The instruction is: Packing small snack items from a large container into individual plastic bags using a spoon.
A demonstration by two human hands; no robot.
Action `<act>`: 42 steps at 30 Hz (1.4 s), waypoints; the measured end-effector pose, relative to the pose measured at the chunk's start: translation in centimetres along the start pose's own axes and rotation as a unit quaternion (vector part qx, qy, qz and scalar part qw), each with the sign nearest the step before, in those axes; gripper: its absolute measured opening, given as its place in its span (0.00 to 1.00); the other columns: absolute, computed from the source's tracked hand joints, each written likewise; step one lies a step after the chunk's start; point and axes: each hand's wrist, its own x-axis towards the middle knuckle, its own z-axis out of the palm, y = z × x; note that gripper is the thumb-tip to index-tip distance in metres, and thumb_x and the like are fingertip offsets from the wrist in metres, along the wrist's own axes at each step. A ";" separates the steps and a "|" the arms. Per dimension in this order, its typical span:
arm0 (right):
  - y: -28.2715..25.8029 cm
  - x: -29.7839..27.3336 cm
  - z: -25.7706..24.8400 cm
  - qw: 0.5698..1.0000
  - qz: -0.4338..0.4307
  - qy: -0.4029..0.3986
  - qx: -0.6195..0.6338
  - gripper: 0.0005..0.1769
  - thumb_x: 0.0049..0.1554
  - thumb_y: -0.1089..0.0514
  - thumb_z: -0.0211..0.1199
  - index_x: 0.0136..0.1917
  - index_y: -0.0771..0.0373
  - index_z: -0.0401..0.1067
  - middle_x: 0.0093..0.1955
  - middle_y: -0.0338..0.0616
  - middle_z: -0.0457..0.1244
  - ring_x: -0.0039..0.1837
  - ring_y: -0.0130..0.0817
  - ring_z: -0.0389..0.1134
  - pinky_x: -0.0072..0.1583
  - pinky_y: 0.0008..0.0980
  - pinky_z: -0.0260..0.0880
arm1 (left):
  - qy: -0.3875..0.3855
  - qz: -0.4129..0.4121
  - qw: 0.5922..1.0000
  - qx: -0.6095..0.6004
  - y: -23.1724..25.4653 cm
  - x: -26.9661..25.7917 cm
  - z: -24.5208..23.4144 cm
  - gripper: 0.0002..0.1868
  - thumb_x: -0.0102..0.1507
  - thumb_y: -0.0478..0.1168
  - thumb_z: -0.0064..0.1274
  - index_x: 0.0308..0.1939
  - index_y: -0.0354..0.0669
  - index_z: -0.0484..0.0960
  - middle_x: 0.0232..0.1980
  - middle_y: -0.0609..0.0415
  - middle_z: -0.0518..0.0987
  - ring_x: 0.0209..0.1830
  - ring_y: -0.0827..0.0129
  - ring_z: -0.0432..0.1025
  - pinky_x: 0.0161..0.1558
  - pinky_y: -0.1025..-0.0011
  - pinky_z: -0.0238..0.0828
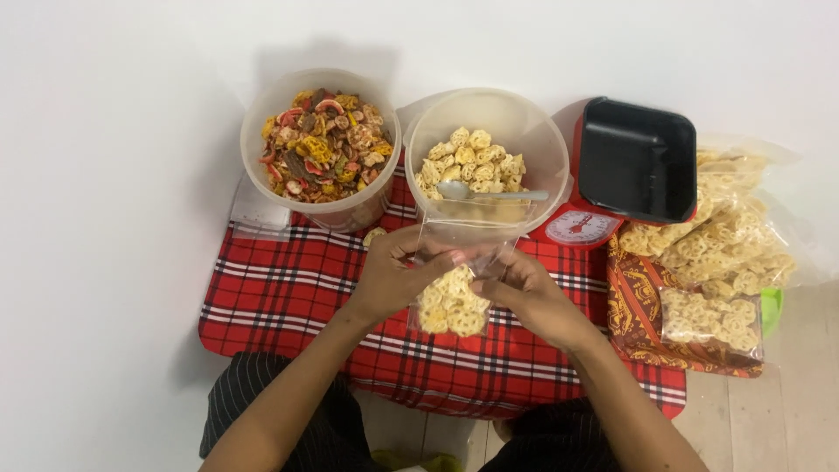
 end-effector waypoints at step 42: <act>2.2 16.4 -10.1 0.606 0.153 0.038 -0.779 0.18 0.48 0.44 0.64 0.52 0.45 0.82 0.48 0.39 0.73 0.55 0.46 0.75 0.55 0.48 0.73 | -0.230 -0.108 0.753 -0.607 -9.3 7.3 -7.9 0.72 0.48 0.83 0.50 0.80 0.37 0.45 0.77 0.36 0.58 0.74 0.40 0.57 0.73 0.39 0.51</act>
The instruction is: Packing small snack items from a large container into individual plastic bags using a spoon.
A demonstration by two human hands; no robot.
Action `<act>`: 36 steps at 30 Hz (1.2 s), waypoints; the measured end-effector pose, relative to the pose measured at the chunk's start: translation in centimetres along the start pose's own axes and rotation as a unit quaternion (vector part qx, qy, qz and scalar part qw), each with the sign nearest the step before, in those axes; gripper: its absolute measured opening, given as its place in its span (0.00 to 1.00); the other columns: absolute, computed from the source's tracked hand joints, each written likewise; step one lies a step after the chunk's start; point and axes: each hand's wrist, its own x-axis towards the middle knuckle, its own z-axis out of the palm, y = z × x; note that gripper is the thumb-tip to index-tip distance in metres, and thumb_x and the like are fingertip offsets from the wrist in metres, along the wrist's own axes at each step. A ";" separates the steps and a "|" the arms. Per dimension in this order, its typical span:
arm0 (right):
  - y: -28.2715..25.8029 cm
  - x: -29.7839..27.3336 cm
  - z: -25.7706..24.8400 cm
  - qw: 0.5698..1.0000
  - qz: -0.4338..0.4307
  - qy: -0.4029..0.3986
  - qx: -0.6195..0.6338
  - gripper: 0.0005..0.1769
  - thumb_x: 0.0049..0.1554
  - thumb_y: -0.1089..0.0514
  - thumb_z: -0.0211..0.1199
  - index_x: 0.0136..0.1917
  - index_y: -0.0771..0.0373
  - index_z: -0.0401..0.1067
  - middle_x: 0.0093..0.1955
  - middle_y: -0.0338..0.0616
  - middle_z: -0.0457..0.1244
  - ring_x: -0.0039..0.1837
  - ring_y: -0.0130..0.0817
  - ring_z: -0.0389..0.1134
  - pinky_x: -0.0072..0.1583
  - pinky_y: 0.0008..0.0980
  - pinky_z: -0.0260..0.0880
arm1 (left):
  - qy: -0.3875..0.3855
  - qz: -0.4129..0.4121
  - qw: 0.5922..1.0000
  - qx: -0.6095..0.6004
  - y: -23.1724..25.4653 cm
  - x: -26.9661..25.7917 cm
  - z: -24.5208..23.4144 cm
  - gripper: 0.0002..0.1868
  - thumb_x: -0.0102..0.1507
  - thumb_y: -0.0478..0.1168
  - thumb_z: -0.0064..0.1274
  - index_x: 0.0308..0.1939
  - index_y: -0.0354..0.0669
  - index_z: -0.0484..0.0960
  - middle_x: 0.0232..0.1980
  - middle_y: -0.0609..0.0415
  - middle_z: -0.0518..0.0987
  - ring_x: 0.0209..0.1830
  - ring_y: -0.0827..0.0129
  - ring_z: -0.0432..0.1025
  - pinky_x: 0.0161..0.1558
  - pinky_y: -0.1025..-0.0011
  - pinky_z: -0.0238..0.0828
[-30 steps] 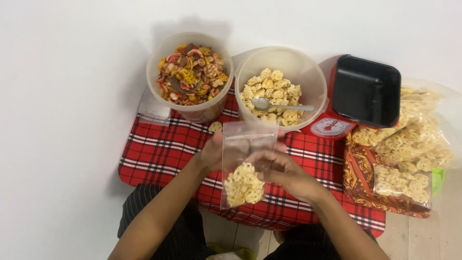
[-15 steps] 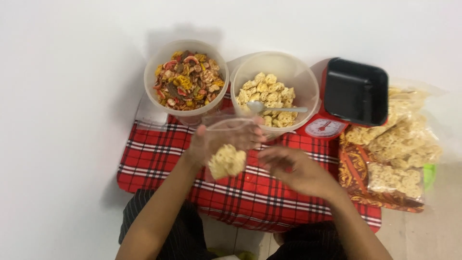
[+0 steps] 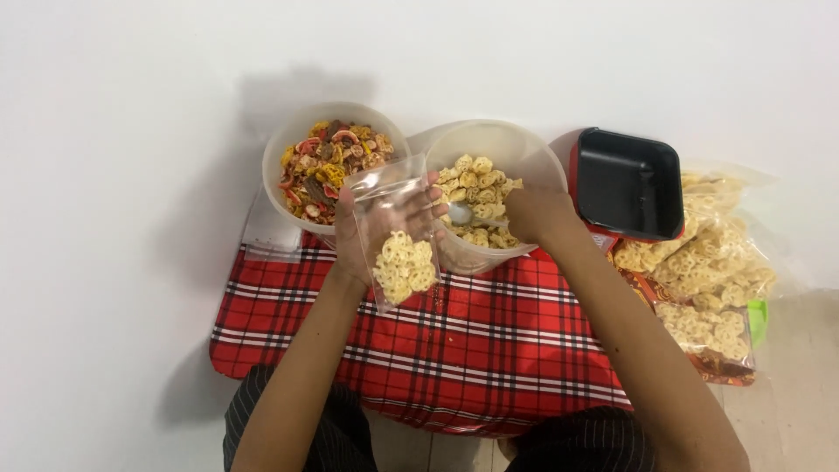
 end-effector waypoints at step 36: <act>-2.2 -4.7 -6.1 0.780 0.019 0.190 0.596 0.10 0.57 0.64 0.56 0.51 0.58 0.74 0.40 0.58 0.70 0.41 0.41 0.75 0.43 0.32 0.77 | 0.018 -0.083 0.964 0.252 3.4 -0.3 9.1 0.59 0.62 0.75 0.40 0.83 0.41 0.41 0.79 0.59 0.60 0.80 0.71 0.51 0.78 0.78 0.41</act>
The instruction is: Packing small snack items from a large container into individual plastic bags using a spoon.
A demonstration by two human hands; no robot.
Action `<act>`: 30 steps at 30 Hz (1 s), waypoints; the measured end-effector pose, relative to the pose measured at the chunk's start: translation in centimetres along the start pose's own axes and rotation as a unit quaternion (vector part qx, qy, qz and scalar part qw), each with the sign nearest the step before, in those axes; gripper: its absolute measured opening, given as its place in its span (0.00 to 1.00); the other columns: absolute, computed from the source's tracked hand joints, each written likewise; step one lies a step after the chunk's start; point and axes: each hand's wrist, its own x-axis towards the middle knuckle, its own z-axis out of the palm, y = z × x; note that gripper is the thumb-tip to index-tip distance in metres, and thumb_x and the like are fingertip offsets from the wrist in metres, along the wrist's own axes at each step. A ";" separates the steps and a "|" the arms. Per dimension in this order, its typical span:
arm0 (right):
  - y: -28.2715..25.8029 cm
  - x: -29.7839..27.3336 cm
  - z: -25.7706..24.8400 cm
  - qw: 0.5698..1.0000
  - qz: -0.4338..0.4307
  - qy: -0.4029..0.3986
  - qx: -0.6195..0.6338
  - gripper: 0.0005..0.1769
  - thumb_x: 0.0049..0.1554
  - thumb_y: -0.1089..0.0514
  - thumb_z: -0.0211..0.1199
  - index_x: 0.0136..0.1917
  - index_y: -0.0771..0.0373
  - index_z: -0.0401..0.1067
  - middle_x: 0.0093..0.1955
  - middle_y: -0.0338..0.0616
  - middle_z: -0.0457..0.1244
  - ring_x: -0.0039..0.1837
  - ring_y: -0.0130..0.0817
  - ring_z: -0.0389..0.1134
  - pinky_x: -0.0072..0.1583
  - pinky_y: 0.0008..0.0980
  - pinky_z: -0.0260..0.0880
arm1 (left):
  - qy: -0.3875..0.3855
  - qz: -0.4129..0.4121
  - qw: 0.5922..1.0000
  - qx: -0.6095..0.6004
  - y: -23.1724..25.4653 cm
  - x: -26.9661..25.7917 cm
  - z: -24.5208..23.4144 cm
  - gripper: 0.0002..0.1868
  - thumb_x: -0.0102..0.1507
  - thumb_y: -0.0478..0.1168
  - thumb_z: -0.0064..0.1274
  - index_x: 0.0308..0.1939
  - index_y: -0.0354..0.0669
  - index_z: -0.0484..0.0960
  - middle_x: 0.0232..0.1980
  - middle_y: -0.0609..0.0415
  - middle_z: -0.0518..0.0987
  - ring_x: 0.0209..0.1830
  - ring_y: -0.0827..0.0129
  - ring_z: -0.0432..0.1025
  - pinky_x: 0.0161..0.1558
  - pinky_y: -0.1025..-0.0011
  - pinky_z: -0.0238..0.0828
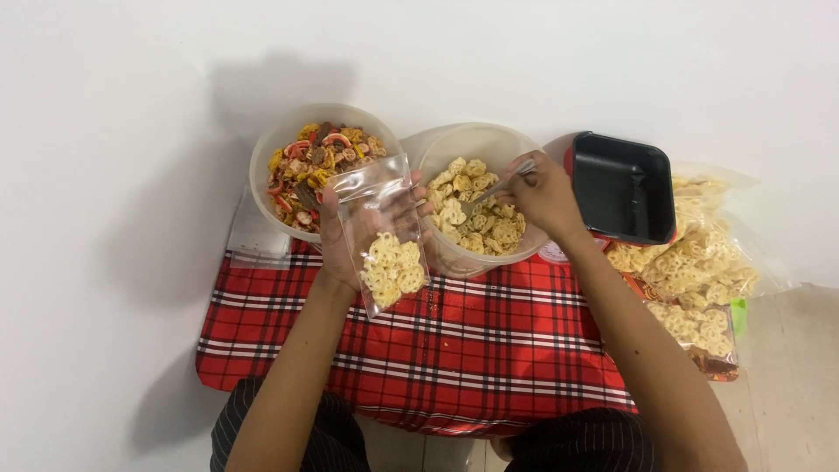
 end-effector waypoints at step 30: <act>-13.2 -6.2 -5.7 0.986 -0.057 -0.035 0.151 0.09 0.64 0.66 0.57 0.58 0.67 0.67 0.46 0.56 0.67 0.47 0.37 0.75 0.53 0.34 0.82 | -0.189 -0.084 0.929 -0.306 -10.5 1.8 -2.2 0.66 0.56 0.80 0.47 0.77 0.28 0.49 0.74 0.28 0.61 0.75 0.35 0.56 0.70 0.34 0.54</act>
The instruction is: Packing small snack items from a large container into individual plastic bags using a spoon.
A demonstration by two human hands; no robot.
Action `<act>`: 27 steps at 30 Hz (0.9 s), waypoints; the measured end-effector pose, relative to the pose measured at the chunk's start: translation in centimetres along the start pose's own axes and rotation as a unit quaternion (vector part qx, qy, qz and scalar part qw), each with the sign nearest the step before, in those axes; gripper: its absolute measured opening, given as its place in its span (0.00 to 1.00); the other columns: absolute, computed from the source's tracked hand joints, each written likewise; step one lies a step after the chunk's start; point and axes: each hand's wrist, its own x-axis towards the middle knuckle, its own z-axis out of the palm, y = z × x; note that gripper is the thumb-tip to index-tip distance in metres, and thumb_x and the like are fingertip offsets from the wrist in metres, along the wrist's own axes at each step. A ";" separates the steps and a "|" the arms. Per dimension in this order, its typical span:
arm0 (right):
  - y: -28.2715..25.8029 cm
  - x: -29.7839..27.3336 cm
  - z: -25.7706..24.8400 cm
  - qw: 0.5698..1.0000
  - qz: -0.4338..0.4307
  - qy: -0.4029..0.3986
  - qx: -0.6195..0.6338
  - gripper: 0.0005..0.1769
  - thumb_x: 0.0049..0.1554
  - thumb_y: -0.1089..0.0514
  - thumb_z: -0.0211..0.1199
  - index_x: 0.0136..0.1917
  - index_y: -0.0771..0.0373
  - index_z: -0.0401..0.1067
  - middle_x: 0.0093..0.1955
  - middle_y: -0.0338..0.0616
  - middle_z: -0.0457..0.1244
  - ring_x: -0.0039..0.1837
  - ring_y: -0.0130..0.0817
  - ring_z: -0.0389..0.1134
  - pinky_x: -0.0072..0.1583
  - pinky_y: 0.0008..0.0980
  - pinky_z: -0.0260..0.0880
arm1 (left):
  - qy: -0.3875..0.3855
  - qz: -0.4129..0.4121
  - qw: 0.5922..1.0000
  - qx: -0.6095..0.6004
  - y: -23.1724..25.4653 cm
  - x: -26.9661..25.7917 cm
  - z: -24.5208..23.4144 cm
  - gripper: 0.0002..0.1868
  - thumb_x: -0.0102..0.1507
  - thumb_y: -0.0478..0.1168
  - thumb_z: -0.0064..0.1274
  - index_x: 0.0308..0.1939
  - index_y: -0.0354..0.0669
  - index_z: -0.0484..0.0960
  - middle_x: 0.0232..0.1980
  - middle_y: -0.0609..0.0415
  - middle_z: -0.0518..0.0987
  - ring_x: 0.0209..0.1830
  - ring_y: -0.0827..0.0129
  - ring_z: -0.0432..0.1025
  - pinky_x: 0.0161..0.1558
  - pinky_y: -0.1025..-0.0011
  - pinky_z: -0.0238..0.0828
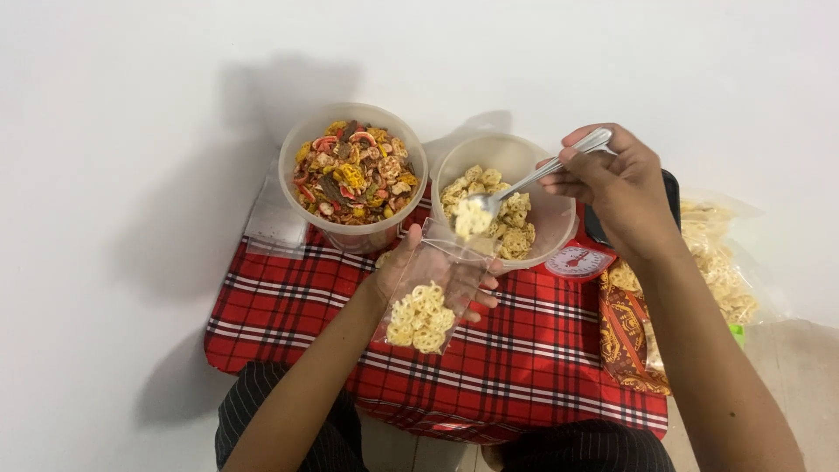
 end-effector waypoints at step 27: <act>-6.4 -5.1 7.9 0.890 -0.182 -0.173 -0.381 0.10 0.59 0.66 0.60 0.55 0.65 0.71 0.35 0.45 0.71 0.32 0.31 0.74 0.33 0.24 0.76 | 0.043 0.107 0.992 0.060 0.6 0.7 6.4 0.53 0.53 0.62 0.66 0.66 0.20 0.69 0.60 0.33 0.78 0.63 0.52 0.74 0.65 0.61 0.75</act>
